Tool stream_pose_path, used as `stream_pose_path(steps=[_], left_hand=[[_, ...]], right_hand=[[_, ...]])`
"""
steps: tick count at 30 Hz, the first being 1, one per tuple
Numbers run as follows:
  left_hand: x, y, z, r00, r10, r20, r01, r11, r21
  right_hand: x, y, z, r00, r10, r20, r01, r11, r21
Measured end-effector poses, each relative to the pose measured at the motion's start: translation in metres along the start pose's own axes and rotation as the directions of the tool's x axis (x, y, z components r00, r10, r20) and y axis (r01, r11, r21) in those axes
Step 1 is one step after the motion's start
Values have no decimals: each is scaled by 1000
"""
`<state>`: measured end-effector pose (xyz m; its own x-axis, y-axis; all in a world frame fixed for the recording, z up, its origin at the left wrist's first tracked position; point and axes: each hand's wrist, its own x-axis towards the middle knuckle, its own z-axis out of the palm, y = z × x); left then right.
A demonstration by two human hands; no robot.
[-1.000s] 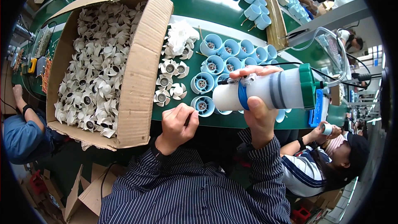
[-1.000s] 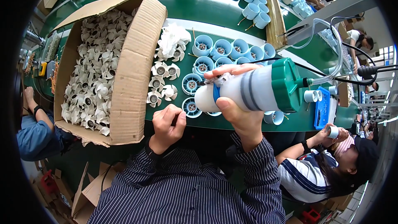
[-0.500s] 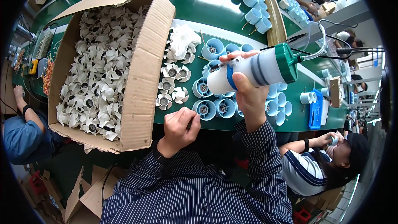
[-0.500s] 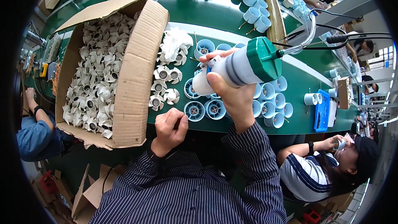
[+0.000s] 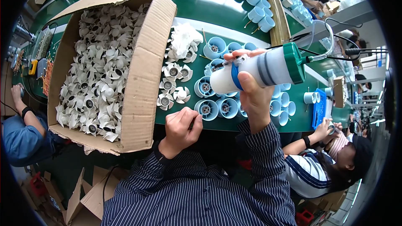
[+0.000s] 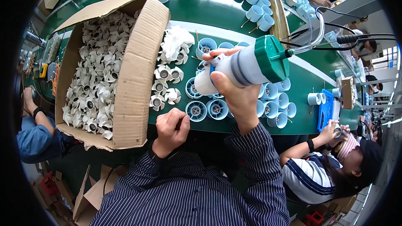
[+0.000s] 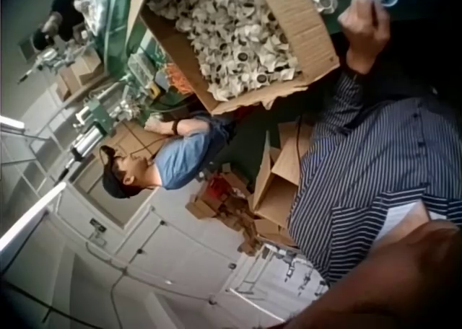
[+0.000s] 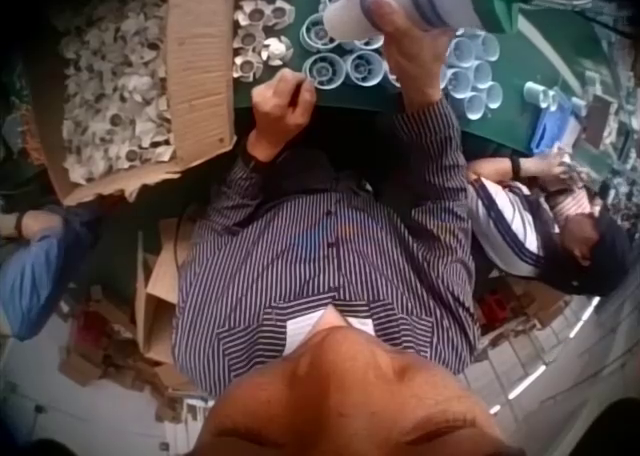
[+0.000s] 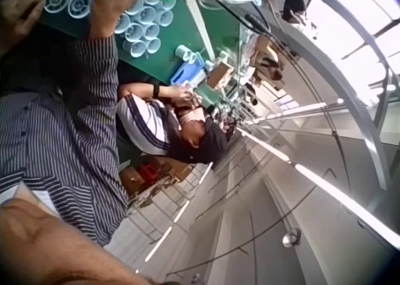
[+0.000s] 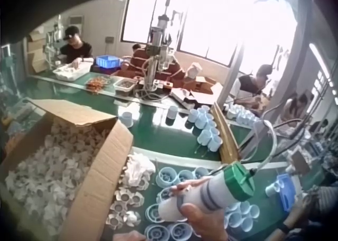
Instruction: The person applies glue to motor housings using a dispenser, then picks up fan blades from a box and presses them onto the motor shafts.
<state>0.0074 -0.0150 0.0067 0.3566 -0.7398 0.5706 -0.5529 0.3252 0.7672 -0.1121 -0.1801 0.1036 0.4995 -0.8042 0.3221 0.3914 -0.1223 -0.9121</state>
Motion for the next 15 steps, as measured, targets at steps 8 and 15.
stream_pose_path(steps=[8, 15], left_hand=[[1, 2, -2, 1000, 3, -1, -3, 1000, 3], [0, 2, -3, 1000, -12, 22, 11, 1000, 23]], right_hand=[[20, -23, -9, 998, -66, -10, 66, 998, -18], [38, -7, -17, 997, -46, -61, 43, 998, -56]])
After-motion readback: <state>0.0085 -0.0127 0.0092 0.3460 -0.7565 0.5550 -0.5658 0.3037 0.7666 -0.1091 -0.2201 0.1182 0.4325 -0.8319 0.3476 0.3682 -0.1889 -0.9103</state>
